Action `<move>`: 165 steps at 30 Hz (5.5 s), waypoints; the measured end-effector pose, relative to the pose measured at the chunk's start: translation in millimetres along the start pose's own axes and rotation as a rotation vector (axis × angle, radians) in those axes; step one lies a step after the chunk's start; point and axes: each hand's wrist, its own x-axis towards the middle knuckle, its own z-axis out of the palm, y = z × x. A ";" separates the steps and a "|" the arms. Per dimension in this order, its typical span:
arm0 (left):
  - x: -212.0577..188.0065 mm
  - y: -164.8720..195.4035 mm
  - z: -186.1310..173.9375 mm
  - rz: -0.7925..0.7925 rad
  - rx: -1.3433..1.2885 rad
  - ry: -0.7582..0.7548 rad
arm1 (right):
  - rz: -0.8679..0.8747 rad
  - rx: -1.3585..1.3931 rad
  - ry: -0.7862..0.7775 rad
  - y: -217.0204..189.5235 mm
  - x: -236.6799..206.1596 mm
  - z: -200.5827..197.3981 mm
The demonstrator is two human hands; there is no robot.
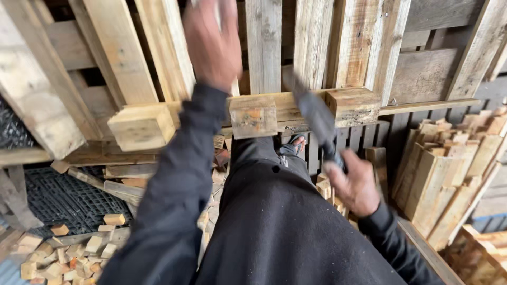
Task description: The person assembles a wooden pallet by placing planks onto a frame and hammering nails to secure them. They repeatedly position planks, retrieve nails from a nearby container, and drive nails into the wood using a hammer.
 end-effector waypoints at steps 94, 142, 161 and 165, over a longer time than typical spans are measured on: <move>-171.8 8.7 8.1 -0.149 0.130 -0.019 | -0.853 -0.209 0.095 88.9 -76.4 50.8; -157.4 19.3 -0.1 -0.150 0.083 -0.028 | 0.433 0.568 -0.080 66.4 -28.3 64.8; -154.7 22.0 5.3 -0.120 0.108 0.109 | 0.351 0.659 0.070 104.9 -15.1 76.2; -152.9 22.7 3.5 -0.415 -0.079 -0.040 | 0.439 0.503 0.040 105.0 -17.1 78.0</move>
